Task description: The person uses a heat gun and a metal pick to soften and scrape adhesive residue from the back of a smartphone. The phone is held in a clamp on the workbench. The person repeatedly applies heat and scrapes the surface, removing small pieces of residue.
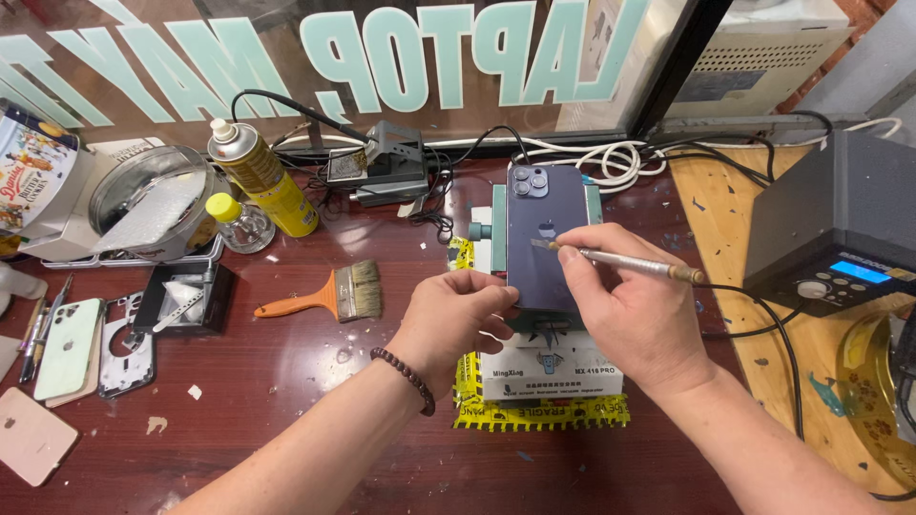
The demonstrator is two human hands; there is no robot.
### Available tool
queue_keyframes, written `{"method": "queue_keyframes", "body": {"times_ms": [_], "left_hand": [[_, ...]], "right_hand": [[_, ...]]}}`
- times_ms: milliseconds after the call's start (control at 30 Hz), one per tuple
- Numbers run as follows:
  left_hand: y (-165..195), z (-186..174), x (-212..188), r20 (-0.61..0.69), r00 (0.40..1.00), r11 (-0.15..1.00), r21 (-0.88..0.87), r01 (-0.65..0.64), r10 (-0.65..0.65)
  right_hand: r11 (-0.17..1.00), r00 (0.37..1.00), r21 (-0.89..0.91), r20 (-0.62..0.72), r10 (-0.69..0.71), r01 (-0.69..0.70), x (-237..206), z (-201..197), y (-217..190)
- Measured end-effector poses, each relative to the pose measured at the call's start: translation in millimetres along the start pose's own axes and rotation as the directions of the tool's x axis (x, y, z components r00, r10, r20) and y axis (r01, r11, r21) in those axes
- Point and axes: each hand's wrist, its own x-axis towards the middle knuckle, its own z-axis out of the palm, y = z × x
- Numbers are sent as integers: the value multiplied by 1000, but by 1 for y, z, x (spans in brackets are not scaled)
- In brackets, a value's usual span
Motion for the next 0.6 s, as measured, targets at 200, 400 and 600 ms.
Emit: {"method": "queue_keyframes", "body": {"times_ms": [200,400,600], "left_hand": [[1,-7,-2,-56,998,999,7,-37,38],[6,-112,31,-304,927,963,222,-154,219],[7,-305,63,-802,493,871,464,160,336]], "right_hand": [[999,1000,38,-12,-14,15,-5,4,-19],[973,982,169,127,139,-160,-7,29,-46],[794,844,315,330,422,-520,-10,75,-63]]}}
